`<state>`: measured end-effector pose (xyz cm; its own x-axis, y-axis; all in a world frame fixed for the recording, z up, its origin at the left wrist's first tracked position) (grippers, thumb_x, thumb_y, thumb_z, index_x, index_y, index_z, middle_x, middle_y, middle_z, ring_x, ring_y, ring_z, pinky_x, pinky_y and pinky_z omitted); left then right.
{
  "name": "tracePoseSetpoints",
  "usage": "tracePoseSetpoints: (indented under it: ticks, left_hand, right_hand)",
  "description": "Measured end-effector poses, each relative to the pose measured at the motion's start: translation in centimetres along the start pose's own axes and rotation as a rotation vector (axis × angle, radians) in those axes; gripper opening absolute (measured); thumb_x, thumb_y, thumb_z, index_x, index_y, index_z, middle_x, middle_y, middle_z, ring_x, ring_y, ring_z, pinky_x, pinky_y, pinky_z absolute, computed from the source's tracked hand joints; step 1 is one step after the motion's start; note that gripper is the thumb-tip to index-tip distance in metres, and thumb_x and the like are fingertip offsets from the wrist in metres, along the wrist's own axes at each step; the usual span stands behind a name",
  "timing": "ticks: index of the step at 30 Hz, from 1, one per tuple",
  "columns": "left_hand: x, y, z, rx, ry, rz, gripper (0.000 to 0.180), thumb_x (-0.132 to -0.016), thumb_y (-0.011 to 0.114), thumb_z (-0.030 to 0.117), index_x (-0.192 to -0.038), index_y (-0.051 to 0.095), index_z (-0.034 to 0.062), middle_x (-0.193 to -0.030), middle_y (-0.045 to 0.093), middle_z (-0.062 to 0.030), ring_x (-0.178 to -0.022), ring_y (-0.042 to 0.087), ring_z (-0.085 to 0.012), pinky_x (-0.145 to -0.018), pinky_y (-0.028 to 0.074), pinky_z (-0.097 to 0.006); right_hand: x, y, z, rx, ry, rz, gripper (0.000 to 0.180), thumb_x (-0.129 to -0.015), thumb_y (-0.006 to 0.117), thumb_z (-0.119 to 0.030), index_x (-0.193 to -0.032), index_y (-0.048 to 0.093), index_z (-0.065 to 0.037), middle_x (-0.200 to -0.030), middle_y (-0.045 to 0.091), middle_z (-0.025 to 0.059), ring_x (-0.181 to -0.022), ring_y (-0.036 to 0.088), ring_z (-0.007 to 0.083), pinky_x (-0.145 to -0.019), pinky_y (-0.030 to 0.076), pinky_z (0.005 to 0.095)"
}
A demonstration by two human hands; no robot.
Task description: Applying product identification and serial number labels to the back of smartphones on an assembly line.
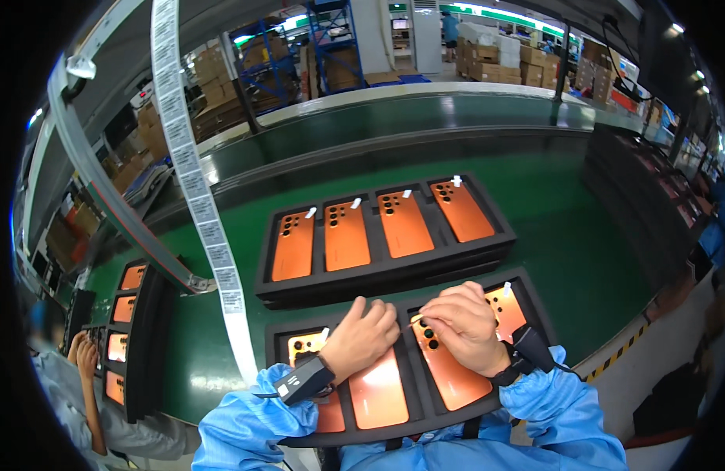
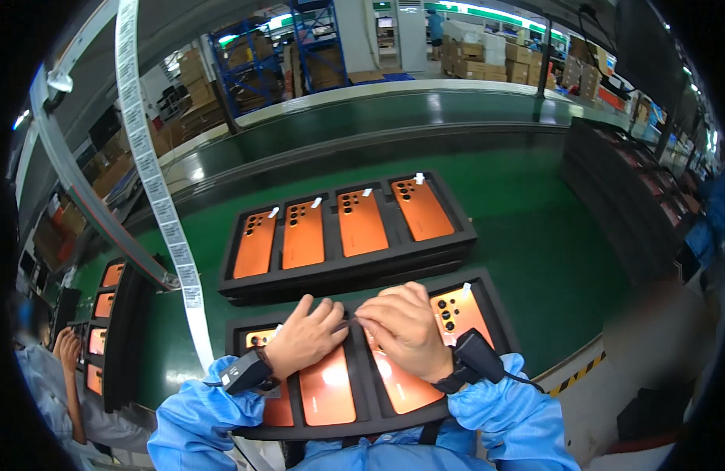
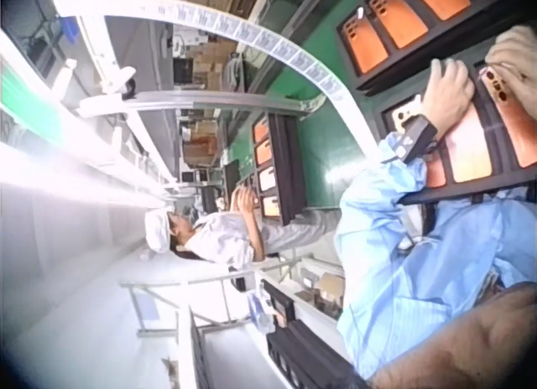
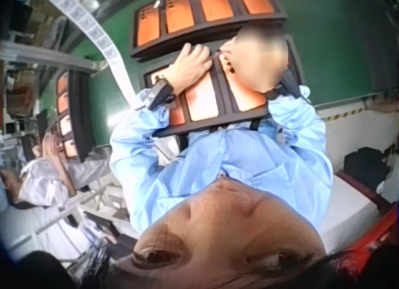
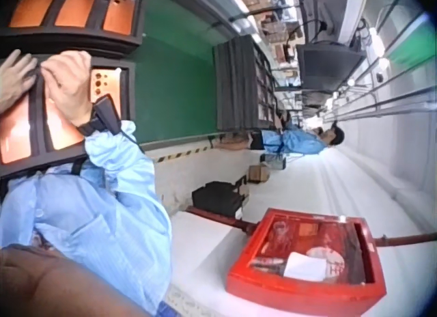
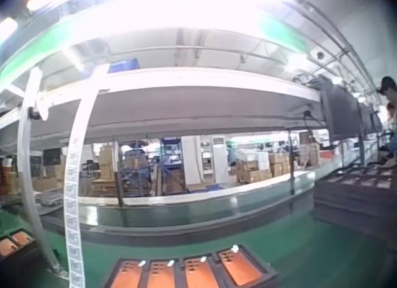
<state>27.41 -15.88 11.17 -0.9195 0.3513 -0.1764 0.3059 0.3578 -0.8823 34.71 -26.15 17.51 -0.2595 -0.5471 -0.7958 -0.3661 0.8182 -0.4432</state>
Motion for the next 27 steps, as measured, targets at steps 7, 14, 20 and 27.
tracePoseSetpoints:
  ticks: [7,14,20,27]
  left_hand:
    - [-0.2,0.3,-1.2,0.048,0.025,-0.073,0.013,-0.085,0.053,0.018,-0.090,0.062,0.0104,-0.100,0.053,-0.0077,-0.102,0.049,-0.0228,-0.089,0.038,-0.038]
    - [1.3,-2.2,0.7,0.056,-0.002,-0.106,0.015,-0.079,0.054,0.016,-0.084,0.063,0.0053,-0.095,0.055,-0.0078,-0.098,0.052,-0.0216,-0.089,0.040,-0.039]
    - [5.9,-8.7,7.7,0.274,0.086,-0.189,0.017,-0.071,0.057,0.016,-0.079,0.063,0.0032,-0.087,0.056,-0.0087,-0.089,0.058,-0.0233,-0.087,0.046,-0.042]
    - [7.7,-12.1,10.0,0.815,0.072,-0.061,0.013,-0.070,0.055,0.018,-0.067,0.054,0.0048,-0.076,0.049,-0.0074,-0.073,0.052,-0.0218,-0.068,0.042,-0.033]
  right_hand:
    - [0.7,0.7,0.4,-0.071,0.051,0.008,0.015,-0.072,0.070,-0.002,-0.086,0.066,-0.004,-0.089,0.066,0.0063,-0.086,0.061,0.0248,-0.077,0.044,0.0363]
    - [1.2,1.4,2.1,-0.112,0.138,-0.035,0.009,-0.077,0.067,0.001,-0.085,0.064,0.002,-0.082,0.065,0.0107,-0.077,0.062,0.0258,-0.068,0.049,0.0338]
    - [3.2,4.8,3.9,-0.456,0.576,-0.284,0.006,-0.084,0.065,-0.002,-0.088,0.066,0.002,-0.081,0.063,0.0083,-0.072,0.060,0.0141,-0.061,0.045,0.0262]
    - [5.1,9.4,0.0,-0.370,0.272,-0.538,0.009,-0.078,0.073,-0.013,-0.080,0.066,-0.008,-0.071,0.061,0.0018,-0.071,0.056,0.0166,-0.079,0.035,0.0321]
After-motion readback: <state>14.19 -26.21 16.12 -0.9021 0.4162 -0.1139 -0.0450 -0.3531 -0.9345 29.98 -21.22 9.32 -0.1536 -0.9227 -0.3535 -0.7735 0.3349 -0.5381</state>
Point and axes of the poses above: each hand's wrist, its own x-axis away from the middle knuckle, its own y-axis out of the palm, z = x × y, the point moved 8 cm from there along -x, towards the middle knuckle
